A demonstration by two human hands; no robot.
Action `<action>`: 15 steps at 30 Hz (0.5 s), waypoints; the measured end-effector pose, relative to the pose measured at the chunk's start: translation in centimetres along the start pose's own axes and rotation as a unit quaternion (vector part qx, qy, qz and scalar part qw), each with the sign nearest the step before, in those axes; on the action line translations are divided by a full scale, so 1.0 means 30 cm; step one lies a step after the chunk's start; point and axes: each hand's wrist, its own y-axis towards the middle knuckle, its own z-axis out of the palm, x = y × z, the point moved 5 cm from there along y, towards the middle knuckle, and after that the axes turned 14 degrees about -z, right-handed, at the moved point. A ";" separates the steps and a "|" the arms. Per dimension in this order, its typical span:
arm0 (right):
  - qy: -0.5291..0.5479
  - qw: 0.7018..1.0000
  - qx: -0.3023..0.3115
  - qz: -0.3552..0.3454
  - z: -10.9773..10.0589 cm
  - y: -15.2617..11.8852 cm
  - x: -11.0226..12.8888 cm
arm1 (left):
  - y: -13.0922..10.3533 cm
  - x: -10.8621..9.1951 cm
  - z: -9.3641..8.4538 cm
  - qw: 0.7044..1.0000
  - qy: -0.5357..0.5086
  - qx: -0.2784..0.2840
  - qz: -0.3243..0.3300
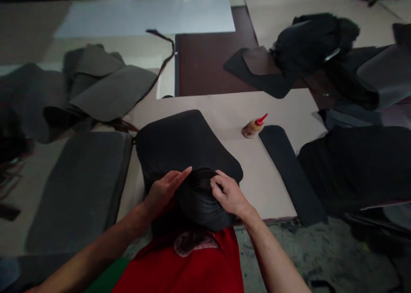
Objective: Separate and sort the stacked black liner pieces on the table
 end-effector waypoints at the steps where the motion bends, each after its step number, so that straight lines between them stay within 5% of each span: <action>1: -0.019 1.000 -0.020 -0.007 -0.001 0.002 -0.001 | 0.001 -0.001 -0.002 1.000 0.000 0.003 0.007; 6: -0.066 0.995 -0.078 -0.019 0.002 0.040 -0.045 | -0.001 0.005 -0.003 0.998 0.010 0.014 0.055; 10: -0.075 0.996 -0.052 -0.021 0.019 0.104 -0.113 | -0.004 0.005 -0.010 0.996 0.021 0.019 0.081; 13: -0.074 0.997 -0.025 -0.020 0.024 0.126 -0.131 | 0.003 0.006 -0.015 0.998 -0.001 0.043 0.044; 15: -0.097 0.993 -0.063 -0.016 -0.003 0.109 -0.107 | 0.011 0.007 -0.014 0.998 -0.017 0.064 0.006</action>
